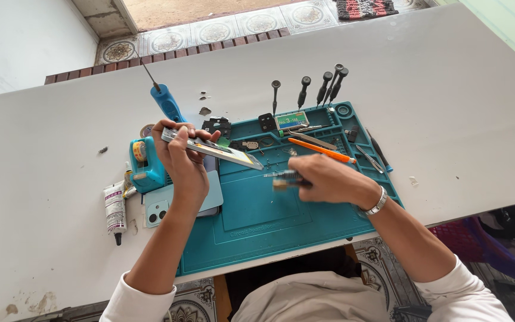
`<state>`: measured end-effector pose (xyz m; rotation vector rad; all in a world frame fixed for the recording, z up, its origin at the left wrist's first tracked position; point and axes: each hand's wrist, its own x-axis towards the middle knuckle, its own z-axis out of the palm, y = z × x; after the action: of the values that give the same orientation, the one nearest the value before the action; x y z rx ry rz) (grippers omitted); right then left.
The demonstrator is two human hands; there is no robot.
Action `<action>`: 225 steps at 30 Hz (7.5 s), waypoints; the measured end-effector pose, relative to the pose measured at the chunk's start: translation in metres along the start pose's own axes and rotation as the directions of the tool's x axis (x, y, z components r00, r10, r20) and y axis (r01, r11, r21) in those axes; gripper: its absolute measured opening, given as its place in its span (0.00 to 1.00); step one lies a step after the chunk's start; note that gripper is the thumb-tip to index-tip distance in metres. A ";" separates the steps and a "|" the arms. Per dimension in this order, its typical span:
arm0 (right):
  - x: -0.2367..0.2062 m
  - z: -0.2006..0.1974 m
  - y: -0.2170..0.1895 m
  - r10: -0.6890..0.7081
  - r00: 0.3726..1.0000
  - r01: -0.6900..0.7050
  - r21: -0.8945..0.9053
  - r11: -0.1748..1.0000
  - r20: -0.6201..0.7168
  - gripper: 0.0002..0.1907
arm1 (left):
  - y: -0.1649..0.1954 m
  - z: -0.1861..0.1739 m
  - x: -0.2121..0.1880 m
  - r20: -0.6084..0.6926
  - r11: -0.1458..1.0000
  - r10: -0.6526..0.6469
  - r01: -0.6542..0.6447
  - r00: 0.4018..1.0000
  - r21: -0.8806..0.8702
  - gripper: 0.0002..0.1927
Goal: The person repairs a smartphone at a workbench, using a screwdriver to unscrew and pry components from the opened phone. They remove the back cover, work on the internal board, detach the battery, and handle small internal parts and tools on a teal repair mat.
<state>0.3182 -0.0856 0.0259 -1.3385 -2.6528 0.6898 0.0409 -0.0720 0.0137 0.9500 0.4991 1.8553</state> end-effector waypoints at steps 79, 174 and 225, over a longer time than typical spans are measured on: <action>-0.003 0.108 -0.092 -0.118 0.556 0.570 0.273 0.775 -0.823 0.29 | 0.043 -0.017 0.000 0.851 0.486 -0.236 -0.702 0.469 0.521 0.12; 0.010 0.074 -0.106 -0.113 0.692 0.571 0.445 0.690 -0.713 0.19 | 0.036 -0.025 -0.007 0.773 0.793 -0.502 -0.152 0.388 0.590 0.30; 0.002 0.064 -0.113 -0.149 0.638 0.502 0.261 0.825 -0.756 0.17 | 0.042 -0.025 -0.005 0.751 0.768 -0.565 -0.115 0.342 0.631 0.28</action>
<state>0.2154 -0.1652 0.0172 -0.7160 -1.8549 0.5329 -0.0008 -0.0939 0.0251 2.0415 0.4437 0.5585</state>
